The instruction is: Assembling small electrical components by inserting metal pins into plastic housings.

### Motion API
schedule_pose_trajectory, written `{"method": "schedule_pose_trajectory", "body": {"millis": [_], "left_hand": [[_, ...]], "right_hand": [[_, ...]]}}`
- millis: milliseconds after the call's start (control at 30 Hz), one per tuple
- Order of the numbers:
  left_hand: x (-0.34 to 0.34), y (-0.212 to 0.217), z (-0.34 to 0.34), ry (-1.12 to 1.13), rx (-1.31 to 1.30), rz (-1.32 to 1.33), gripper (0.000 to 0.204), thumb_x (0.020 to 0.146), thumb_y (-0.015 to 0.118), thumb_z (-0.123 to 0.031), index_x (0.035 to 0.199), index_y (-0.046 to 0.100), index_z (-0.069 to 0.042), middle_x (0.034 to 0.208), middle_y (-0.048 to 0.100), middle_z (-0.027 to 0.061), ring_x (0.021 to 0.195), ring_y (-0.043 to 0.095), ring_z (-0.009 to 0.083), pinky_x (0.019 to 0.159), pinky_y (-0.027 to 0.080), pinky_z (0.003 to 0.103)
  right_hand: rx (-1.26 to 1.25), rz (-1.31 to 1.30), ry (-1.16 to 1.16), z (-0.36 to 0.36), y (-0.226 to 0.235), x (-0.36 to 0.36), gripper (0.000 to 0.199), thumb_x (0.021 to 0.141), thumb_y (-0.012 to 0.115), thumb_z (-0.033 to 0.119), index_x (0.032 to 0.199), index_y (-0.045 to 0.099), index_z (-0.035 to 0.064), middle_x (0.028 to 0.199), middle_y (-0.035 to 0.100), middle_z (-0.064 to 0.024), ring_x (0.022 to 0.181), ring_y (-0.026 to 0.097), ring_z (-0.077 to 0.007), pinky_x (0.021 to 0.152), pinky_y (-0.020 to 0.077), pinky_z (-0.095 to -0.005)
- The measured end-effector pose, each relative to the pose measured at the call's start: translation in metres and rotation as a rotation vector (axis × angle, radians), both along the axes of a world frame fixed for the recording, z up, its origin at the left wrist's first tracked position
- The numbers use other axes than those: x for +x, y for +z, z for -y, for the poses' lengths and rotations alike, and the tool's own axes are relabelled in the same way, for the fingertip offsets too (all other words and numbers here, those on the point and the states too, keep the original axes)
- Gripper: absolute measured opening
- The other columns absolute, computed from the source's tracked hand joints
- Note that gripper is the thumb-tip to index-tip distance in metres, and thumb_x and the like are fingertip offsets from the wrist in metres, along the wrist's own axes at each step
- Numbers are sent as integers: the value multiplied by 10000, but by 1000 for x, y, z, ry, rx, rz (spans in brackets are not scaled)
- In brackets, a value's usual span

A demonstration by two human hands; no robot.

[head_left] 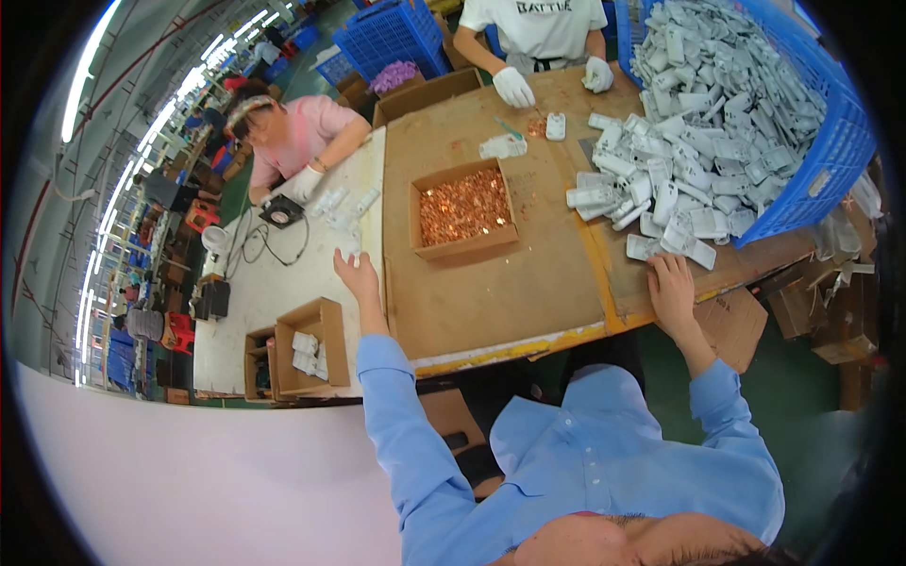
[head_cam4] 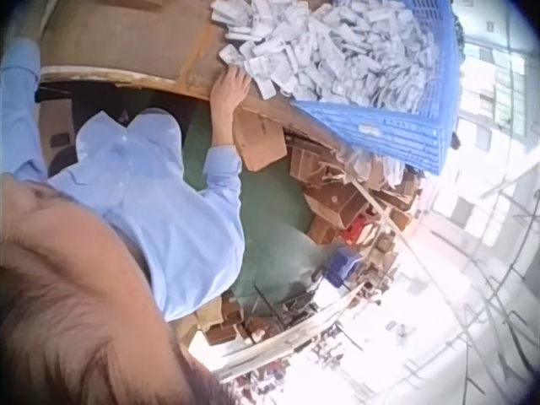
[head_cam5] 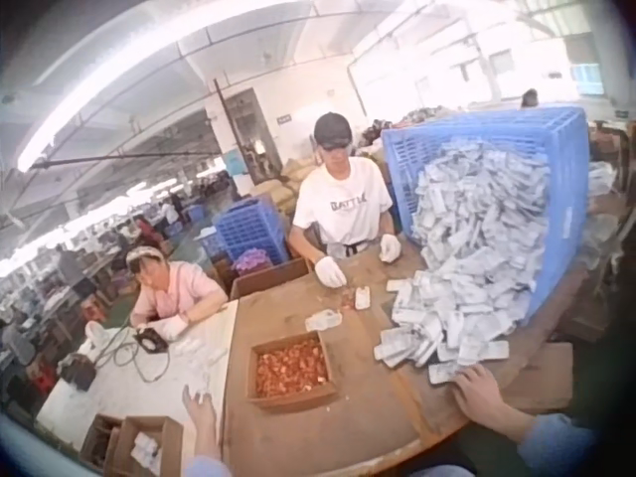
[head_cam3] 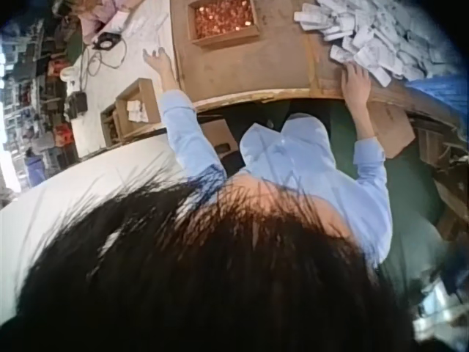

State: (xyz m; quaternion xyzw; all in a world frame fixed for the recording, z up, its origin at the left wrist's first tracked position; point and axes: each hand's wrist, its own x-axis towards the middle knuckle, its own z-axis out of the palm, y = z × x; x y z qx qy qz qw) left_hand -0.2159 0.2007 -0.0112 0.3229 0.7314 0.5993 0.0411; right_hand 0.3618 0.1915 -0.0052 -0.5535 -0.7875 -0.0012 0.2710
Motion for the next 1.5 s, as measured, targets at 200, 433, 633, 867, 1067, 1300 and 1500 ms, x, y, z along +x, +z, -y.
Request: {"method": "schedule_pose_trajectory", "body": {"millis": [200, 433, 633, 867, 1067, 1300, 1500], "left_hand": [[137, 40, 73, -372, 70, 139, 333, 909, 581, -80, 1232, 533, -13, 1050, 620, 60, 930, 611, 136, 823, 477, 262], [264, 18, 138, -870, -24, 882, 490, 1012, 455, -365, 1337, 437, 2, 1178, 586, 117, 973, 627, 176, 798, 514, 295], [270, -2, 172, -522, 302, 1237, 400, 1023, 419, -326, 1222, 540, -1, 1116, 624, 97, 947, 641, 184, 772, 557, 322], [239, -23, 223, -159, 325, 1213, 284, 1015, 464, -265, 1156, 557, -36, 881, 651, 61, 643, 603, 119, 498, 468, 226], [236, -16, 232, -186, 315, 1181, 306, 915, 637, -120, 1197, 540, -55, 890, 631, 34, 629, 538, 67, 498, 399, 187], [225, -28, 242, -147, 488, 1258, 328, 888, 659, -81, 1207, 590, -46, 962, 631, 12, 836, 600, 86, 696, 486, 216], [232, -34, 237, -229, 591, 1384, 265, 919, 588, -189, 1118, 559, -17, 910, 617, 78, 871, 622, 198, 831, 549, 381]], "right_hand": [[127, -173, 153, 5, 20, -21, 190, 787, 633, -6, 968, 597, 38, 940, 600, -110, 903, 570, -313, 768, 475, -397], [1, -411, 750, 41, 43, -111, 247, 744, 704, -26, 969, 628, 45, 916, 638, -111, 857, 608, -317, 747, 504, -395], [-508, -617, 913, 84, 54, -184, 227, 791, 709, 42, 1008, 647, 58, 966, 644, -100, 902, 623, -256, 789, 507, -342], [-327, -493, 752, -39, 73, -278, 182, 862, 619, 78, 1037, 648, 42, 1002, 652, -133, 904, 638, -264, 791, 512, -351], [-175, 229, 776, -146, 34, -336, 214, 874, 557, 138, 1029, 675, 51, 1041, 657, -161, 989, 618, -331, 858, 503, -448], [-121, 540, 769, -162, 27, -361, 179, 834, 597, 129, 982, 656, 46, 980, 643, -188, 974, 610, -362, 834, 499, -459], [-129, 315, 723, -157, 40, -344, 110, 835, 558, 101, 881, 607, 13, 920, 642, -186, 930, 613, -354, 787, 486, -471]]}}
